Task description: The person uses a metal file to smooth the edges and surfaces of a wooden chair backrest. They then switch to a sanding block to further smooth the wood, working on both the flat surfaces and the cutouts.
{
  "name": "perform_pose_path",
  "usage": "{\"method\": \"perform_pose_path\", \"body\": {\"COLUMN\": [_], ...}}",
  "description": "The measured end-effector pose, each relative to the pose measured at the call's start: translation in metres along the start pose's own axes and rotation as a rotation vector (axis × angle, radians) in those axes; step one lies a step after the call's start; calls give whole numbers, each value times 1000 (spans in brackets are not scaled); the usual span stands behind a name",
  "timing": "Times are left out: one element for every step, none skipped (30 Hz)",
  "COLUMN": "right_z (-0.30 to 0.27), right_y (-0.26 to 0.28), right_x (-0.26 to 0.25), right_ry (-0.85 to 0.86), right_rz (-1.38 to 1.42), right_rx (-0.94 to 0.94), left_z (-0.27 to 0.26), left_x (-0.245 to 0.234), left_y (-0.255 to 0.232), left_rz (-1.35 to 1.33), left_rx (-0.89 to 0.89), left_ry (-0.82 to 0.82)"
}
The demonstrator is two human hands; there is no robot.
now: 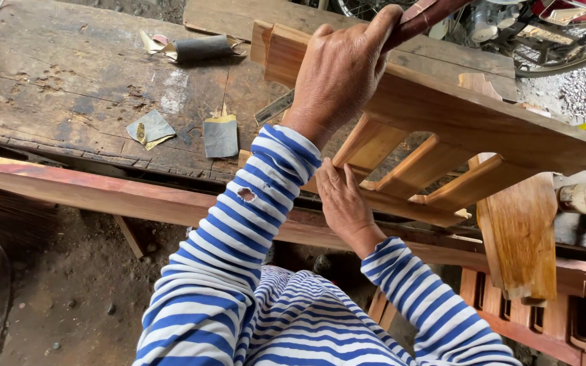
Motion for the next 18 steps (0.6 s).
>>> {"method": "perform_pose_path", "body": {"right_z": [-1,-1,-1,0,0,-3,-5,-8,-8,-7,-7,-5,-4,-4,-1,1,2,3], "right_y": [-2,-4,-7,-10,-14,-9,-8,-8,-1,3,8,14,21,27,34,37,40,37], "right_x": [-1,-3,-8,-14,-21,-24,-25,-26,-27,-27,-27,-28,-24,-20,-19,-19,-17,-21], "right_ry": [-5,-10,-16,-51,-84,-89,-60,-31,-32,-37,-44,-45,22,90,96,75,55,62], "right_rz": [1,2,3,46,91,94,135,174,173,215,258,259,357,455,459,510,558,560], "right_rx": [-25,-50,-58,-41,-29,-41,-15,11,7,47,86,83,124,165,168,228,294,302], "left_z": [0,-1,-2,-3,-5,-7,-7,-7,-8,-8,-9,-9,-10,-11,-11,-10,-9,-10], "left_x": [-2,-5,-4,-4,-3,-6,-9,-12,-12,-11,-11,-9,-8,-6,-9,-11,-13,-13], "left_y": [-1,-2,-3,-3,-4,-4,-7,-10,-10,-10,-10,-9,-9,-9,-9,-10,-12,-13], "left_rz": [-4,-8,-2,1,4,10,17,24,25,23,23,25,24,23,19,17,12,5], "left_rx": [-4,-9,-15,-15,-19,-30,-19,-8,-11,-21,-32,-35,-25,-15,-15,-19,-20,-16], "left_ry": [-4,-9,-11,-15,-18,-19,-36,-54,-56,-55,-54,-55,-57,-59,-53,-48,-43,-36]}}
Point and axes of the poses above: each hand's wrist, its own z-axis towards the middle knuckle, its own x-axis out of the palm, y = z × x, the point moved 5 cm from there along z, towards the middle knuckle, and after that the axes turned 11 degrees about -z, right-handed, at the moved point
